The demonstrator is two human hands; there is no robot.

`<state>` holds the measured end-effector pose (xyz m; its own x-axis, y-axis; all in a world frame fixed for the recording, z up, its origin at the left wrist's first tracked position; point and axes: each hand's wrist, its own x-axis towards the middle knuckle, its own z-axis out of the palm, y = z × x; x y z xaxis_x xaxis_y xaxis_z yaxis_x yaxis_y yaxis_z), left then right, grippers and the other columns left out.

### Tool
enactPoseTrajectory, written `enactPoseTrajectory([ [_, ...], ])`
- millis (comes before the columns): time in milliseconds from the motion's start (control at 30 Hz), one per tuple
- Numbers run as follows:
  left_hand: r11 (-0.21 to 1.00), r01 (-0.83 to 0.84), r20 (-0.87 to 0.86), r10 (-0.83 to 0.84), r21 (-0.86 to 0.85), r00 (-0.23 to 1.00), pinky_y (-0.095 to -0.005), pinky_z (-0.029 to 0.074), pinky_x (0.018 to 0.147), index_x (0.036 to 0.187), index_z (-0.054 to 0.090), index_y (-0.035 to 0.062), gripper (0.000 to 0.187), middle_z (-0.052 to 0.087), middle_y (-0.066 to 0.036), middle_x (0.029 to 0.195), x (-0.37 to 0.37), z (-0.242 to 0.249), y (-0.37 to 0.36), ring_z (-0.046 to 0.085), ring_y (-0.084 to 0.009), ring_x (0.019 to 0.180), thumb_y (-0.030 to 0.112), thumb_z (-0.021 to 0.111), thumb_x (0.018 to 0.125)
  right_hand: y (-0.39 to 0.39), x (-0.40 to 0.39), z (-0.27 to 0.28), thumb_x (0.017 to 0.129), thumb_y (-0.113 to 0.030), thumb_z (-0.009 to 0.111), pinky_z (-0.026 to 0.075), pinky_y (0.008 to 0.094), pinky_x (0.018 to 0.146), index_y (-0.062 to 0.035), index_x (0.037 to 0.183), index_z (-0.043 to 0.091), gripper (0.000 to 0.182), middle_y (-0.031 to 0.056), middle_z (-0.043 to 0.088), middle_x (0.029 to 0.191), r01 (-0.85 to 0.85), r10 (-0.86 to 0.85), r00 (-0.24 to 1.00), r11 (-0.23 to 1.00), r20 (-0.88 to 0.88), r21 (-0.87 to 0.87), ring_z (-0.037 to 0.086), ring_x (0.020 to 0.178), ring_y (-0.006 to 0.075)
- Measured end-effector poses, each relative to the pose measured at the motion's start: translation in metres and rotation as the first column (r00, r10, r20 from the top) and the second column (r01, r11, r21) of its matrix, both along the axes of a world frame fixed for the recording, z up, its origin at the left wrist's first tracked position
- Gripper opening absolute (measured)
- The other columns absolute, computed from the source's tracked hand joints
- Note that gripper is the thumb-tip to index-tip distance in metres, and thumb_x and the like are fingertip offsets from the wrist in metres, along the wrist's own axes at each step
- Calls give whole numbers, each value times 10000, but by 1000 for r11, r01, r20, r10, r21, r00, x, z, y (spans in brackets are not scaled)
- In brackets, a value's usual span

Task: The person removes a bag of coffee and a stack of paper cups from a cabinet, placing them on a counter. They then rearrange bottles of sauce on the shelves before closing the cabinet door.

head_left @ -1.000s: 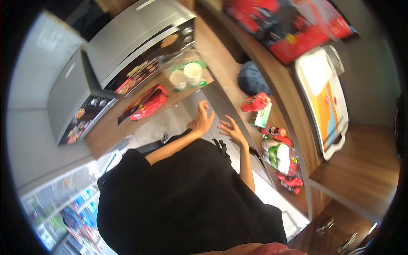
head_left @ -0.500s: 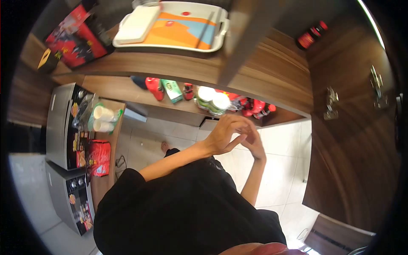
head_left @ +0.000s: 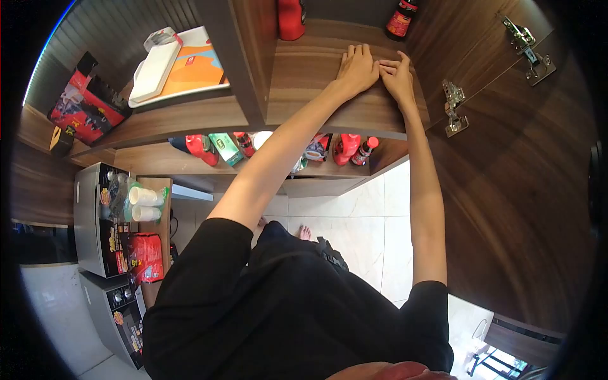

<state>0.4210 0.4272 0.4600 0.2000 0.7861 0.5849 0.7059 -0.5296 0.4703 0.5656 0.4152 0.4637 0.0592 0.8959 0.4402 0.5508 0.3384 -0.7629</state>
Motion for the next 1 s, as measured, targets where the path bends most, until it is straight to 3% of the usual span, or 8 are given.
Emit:
enactPoseTrajectory([
  [67,997,57,149,-48,-58,988,-519,394,992,1265,427,-100,610,568,-276,1211,5,3,14,515,-436,1140,301,632,854,12,3,1,928,-195,638,561,294,725,56,1430,256,679,156,681,1106,5,-4,997,1000,-77,17,716,858,219],
  [267,985,132,216,-106,-109,971,-454,410,1022,1378,357,-62,847,560,-240,1273,25,9,68,525,-352,1194,411,725,779,58,8,20,1013,-274,506,560,296,687,60,1471,207,641,167,704,992,-19,22,831,1000,-556,11,715,800,219],
  [467,984,108,246,-71,-138,967,-438,384,1067,1501,269,3,984,493,-198,1409,53,4,126,501,-332,1267,401,751,741,88,13,26,1002,-300,521,499,293,840,56,1485,229,667,154,730,909,161,-165,943,986,-289,-37,692,880,206],
  [600,983,140,303,-98,-121,948,-436,344,1092,1490,325,33,973,501,-199,1403,52,13,132,497,-336,1269,411,764,709,116,17,16,956,-262,564,479,297,897,52,1446,311,634,162,731,881,198,-183,933,980,-311,17,678,939,204],
  [700,994,101,256,-87,-41,963,-428,351,1077,1463,358,21,971,530,-209,1359,52,11,135,511,-341,1251,432,776,688,122,24,16,919,-191,584,525,316,790,51,1363,389,542,160,726,845,191,-178,961,981,-212,43,693,854,204],
  [733,994,111,385,-97,-13,918,-469,329,1049,1357,413,7,921,561,-212,1254,53,11,135,510,-348,1218,373,785,599,110,21,24,900,-123,577,546,314,613,19,1259,468,401,154,720,836,101,-98,939,995,-329,-7,692,717,196],
  [833,999,47,458,-51,19,887,-455,321,1052,1313,422,9,914,568,-212,1201,54,5,139,526,-349,1192,382,805,572,105,9,27,893,-85,567,517,282,485,-13,1161,537,278,136,712,806,178,-151,901,984,-406,29,658,591,174],
  [1000,999,33,400,-34,9,916,-447,427,987,1243,435,44,828,594,-177,1215,44,1,138,576,-336,1166,429,848,637,111,13,21,926,-79,494,503,266,470,-2,1245,602,345,98,689,744,52,-60,949,998,-309,-35,624,550,118],
])
